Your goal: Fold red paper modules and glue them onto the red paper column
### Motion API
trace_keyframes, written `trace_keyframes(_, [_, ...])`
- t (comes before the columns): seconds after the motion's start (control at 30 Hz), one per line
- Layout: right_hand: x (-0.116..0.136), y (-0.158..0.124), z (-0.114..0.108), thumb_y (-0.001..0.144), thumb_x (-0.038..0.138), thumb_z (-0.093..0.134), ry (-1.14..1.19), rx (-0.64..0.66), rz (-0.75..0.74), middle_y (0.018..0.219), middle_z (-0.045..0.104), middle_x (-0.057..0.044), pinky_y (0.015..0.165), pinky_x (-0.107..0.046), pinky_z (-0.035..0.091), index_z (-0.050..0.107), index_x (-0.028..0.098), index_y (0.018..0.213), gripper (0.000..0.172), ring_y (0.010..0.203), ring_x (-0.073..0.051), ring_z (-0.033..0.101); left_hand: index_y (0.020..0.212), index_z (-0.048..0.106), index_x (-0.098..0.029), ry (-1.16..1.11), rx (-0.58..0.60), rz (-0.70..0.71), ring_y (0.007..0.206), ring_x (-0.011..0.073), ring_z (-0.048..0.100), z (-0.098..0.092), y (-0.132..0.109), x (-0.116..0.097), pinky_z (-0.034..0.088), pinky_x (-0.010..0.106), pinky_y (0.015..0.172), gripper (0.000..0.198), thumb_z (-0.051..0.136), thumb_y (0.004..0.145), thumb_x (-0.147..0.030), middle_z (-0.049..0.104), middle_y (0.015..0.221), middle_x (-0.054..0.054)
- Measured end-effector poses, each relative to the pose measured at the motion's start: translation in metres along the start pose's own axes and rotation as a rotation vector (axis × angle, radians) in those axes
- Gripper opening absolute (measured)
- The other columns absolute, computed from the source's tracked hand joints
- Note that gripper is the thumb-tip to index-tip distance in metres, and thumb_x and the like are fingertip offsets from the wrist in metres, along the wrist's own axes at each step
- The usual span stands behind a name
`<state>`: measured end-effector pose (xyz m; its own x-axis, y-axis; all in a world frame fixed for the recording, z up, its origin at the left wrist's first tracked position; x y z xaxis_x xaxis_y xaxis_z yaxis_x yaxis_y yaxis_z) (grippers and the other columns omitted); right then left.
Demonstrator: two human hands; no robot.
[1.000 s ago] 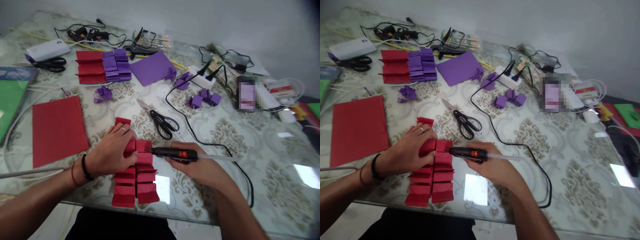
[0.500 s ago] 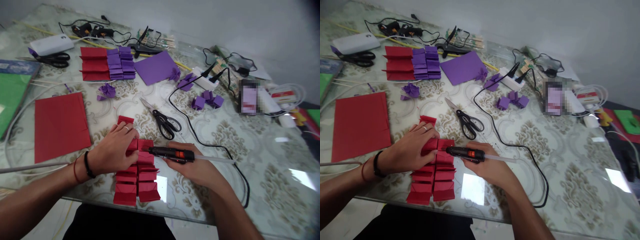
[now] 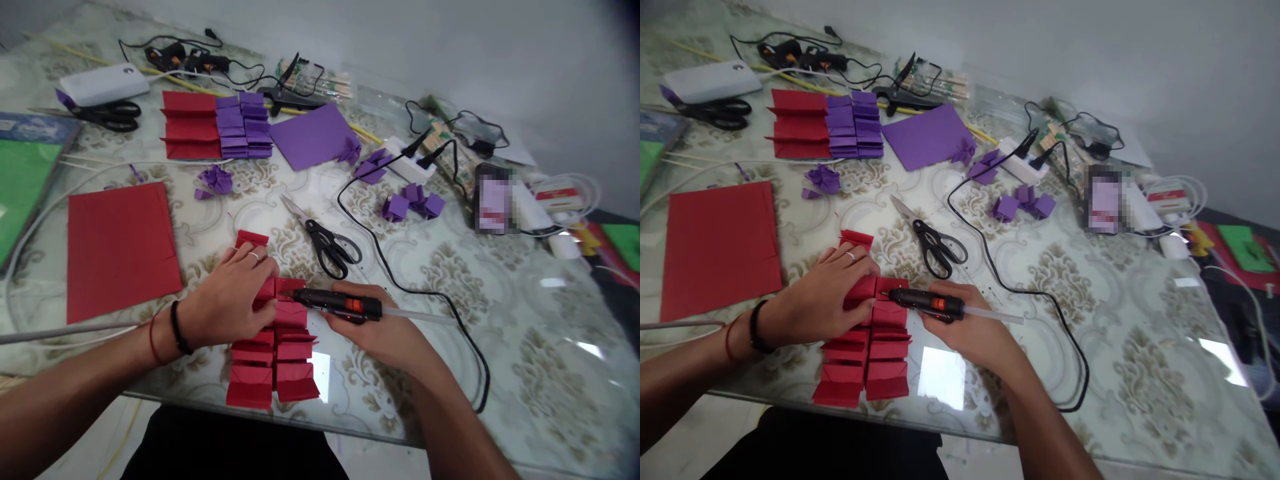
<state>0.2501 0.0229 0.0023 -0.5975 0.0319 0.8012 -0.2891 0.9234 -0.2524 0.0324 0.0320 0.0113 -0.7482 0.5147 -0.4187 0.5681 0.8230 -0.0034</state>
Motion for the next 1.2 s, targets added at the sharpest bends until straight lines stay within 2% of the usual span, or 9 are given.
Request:
trace_keyframes(0.23, [-0.005, 0.0, 0.002, 0.082, 0.032, 0.074, 0.043, -0.062, 0.074, 0.073, 0.074, 0.001, 0.059, -0.027, 0.051, 0.075, 0.023, 0.082, 0.008, 0.065, -0.019, 0.066, 0.108, 0.062, -0.017, -0.03, -0.004, 0.002, 0.115, 0.0362, 0.059, 0.001, 0.0, 0.0, 0.047, 0.057, 0.106, 0.022, 0.062, 0.088, -0.028, 0.065, 0.117, 0.015])
trace_keyframes(0.47, [-0.006, 0.001, 0.006, 0.082, 0.039, 0.077, 0.11, -0.013, 0.124, 0.068, 0.071, 0.001, 0.055, -0.025, 0.047, 0.074, 0.02, 0.082, 0.019, 0.059, -0.016, 0.062, 0.108, 0.061, -0.019, -0.059, -0.008, 0.009, 0.115, 0.0357, 0.059, 0.0, 0.0, 0.0, 0.047, 0.057, 0.105, 0.022, 0.064, 0.087, -0.025, 0.065, 0.117, 0.014])
trace_keyframes(0.8, [-0.011, 0.001, 0.002, 0.076, 0.043, 0.081, 0.073, -0.087, 0.205, 0.084, 0.082, -0.005, 0.066, -0.031, 0.056, 0.078, 0.019, 0.093, 0.029, 0.073, -0.024, 0.073, 0.108, 0.06, -0.019, -0.061, -0.011, 0.014, 0.115, 0.0357, 0.058, 0.001, 0.0, 0.001, 0.047, 0.056, 0.105, 0.022, 0.066, 0.087, -0.025, 0.065, 0.117, 0.014])
trace_keyframes(0.97, [-0.011, 0.0, 0.002, 0.081, 0.043, 0.078, 0.064, -0.058, 0.159, 0.078, 0.079, -0.003, 0.062, -0.029, 0.055, 0.077, 0.02, 0.09, 0.024, 0.068, -0.021, 0.071, 0.108, 0.06, -0.018, -0.054, -0.001, 0.013, 0.114, 0.0352, 0.057, 0.001, 0.0, 0.001, 0.047, 0.056, 0.104, 0.023, 0.066, 0.086, -0.025, 0.064, 0.116, 0.013])
trace_keyframes(1.2, [-0.01, 0.002, -0.001, 0.082, 0.045, 0.079, 0.006, -0.089, -0.009, 0.08, 0.076, -0.002, 0.068, -0.032, 0.058, 0.077, 0.023, 0.086, 0.023, 0.07, -0.021, 0.069, 0.106, 0.06, -0.019, -0.069, -0.009, 0.023, 0.111, 0.034, 0.057, 0.001, 0.001, 0.002, 0.048, 0.054, 0.102, 0.021, 0.065, 0.086, -0.023, 0.064, 0.114, 0.012])
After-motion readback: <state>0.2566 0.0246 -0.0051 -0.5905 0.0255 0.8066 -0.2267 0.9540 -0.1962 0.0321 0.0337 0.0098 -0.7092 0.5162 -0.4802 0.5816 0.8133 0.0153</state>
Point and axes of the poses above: each hand's wrist, its own y-axis towards the middle knuckle, its own z-axis out of the palm, x = y × z, the point moved 5 cm from there along y, towards the middle knuckle
